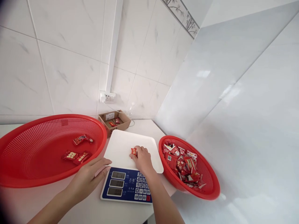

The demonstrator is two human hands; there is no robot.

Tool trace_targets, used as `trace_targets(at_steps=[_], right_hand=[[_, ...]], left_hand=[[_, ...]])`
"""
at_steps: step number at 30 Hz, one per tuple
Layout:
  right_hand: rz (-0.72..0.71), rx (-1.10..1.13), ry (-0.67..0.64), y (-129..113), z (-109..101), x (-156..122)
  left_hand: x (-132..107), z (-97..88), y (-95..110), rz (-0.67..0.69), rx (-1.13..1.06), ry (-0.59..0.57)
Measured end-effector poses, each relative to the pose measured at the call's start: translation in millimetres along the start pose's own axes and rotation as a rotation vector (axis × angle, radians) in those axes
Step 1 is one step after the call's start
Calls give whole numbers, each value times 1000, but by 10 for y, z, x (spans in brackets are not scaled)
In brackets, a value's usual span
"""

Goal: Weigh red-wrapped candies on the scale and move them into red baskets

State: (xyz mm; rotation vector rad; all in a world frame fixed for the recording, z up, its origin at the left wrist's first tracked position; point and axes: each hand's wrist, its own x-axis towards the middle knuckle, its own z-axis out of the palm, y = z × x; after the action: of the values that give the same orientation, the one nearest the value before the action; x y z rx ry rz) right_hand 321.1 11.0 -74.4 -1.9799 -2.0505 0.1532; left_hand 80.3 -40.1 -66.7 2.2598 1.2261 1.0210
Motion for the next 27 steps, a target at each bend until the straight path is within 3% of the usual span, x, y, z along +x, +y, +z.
trace_targets(at_steps=[4,12,15,19,23,27], right_hand=[[-29,-11,18,-9,-21,33],[88,124,53,-29,-218,203],[28,260,103,-273,-220,283],[-112,577,144,-802,-131,426],[-228,729,83,-1296,-36,593],[-290,760,3,-1560,-9,632]], left_hand=[[-4,-35,-12,3,-2,15],[5,-101,-18,-53,50,-27],[8,-115,13,-32,51,-46],[-8,-120,57,39,59,-116],[-22,-152,83,84,72,-132],[-1,-206,62,43,125,-104]])
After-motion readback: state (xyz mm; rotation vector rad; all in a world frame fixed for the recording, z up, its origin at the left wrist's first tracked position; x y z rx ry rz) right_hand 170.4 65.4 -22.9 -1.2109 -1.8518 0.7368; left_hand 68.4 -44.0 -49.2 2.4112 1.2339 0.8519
